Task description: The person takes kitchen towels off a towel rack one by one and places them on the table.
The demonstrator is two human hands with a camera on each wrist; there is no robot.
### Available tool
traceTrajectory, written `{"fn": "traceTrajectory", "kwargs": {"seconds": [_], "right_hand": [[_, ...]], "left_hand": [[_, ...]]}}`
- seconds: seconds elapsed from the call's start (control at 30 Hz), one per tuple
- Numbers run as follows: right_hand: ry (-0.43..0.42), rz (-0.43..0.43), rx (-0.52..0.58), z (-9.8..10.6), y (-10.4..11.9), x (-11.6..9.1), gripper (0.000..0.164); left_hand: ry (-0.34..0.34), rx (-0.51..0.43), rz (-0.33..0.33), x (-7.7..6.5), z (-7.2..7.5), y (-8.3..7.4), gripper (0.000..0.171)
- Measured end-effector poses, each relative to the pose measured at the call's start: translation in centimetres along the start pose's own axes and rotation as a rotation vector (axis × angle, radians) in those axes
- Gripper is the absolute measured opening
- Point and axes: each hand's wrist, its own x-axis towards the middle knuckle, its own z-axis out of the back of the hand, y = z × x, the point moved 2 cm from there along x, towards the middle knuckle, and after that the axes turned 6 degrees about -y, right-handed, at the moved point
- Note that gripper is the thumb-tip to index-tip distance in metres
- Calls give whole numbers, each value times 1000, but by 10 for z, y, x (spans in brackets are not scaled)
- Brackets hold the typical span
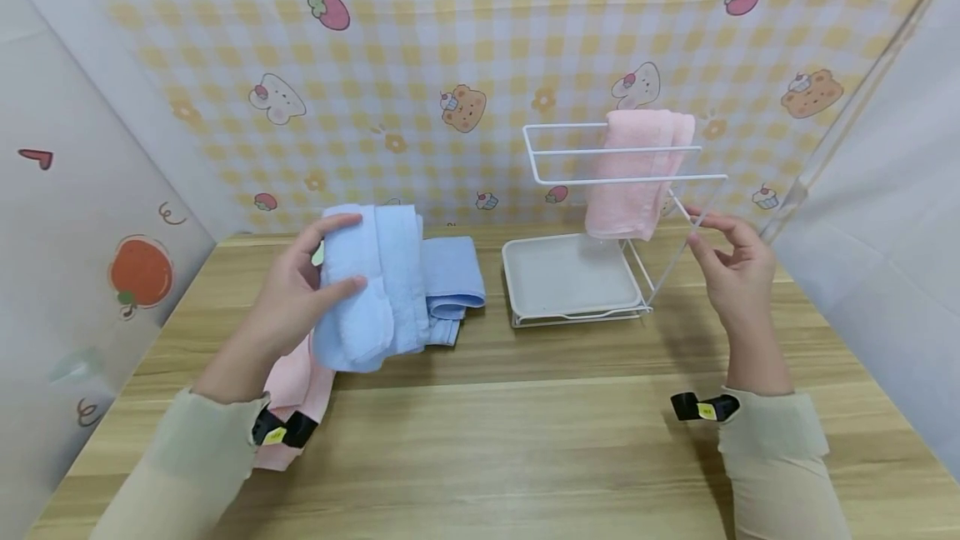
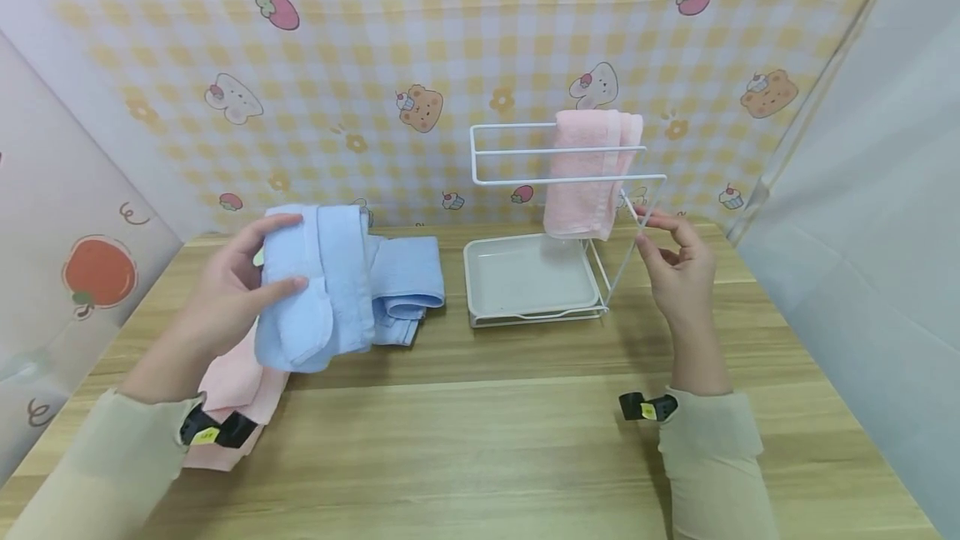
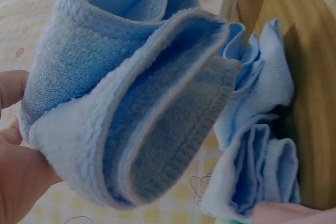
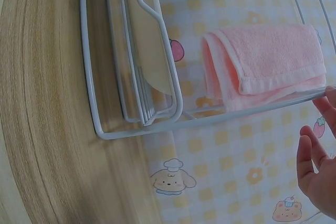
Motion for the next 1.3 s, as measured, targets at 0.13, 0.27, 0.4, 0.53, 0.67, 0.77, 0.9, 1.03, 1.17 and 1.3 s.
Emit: {"fn": "traceTrajectory", "kwargs": {"seconds": [0.13, 0.27, 0.4, 0.53, 0.67, 0.77, 0.9, 1.03, 1.17, 1.3], "right_hand": [[4, -1, 12, 0, 0, -1, 17], [0, -1, -4, 0, 0, -1, 18], [-2, -8, -14, -1, 0, -1, 18], [-2, -12, -24, -1, 0, -2, 18], [-3, -12, -17, -1, 0, -2, 19], [-6, -10, -15, -1, 0, -2, 18], [-14, -13, -17, 0, 0, -1, 17], [-24, -21, -14, -1, 0, -1, 18], [-31, -16, -1, 0, -1, -1, 16], [-21, -9, 3, 1, -2, -1, 16]], "left_hand": [[50, 65, 42, -13, 3, 8, 66], [88, 83, 104, -22, 5, 19, 67], [114, 112, 177, -29, 6, 33, 68], [142, 111, 262, -36, 7, 48, 69], [158, 112, 319, -42, 9, 58, 69], [154, 127, 353, -45, 9, 65, 69], [154, 159, 384, -46, 8, 75, 68], [164, 177, 386, -47, 8, 82, 67], [193, 191, 389, -47, 8, 86, 67], [209, 221, 384, -47, 9, 90, 66]]}}
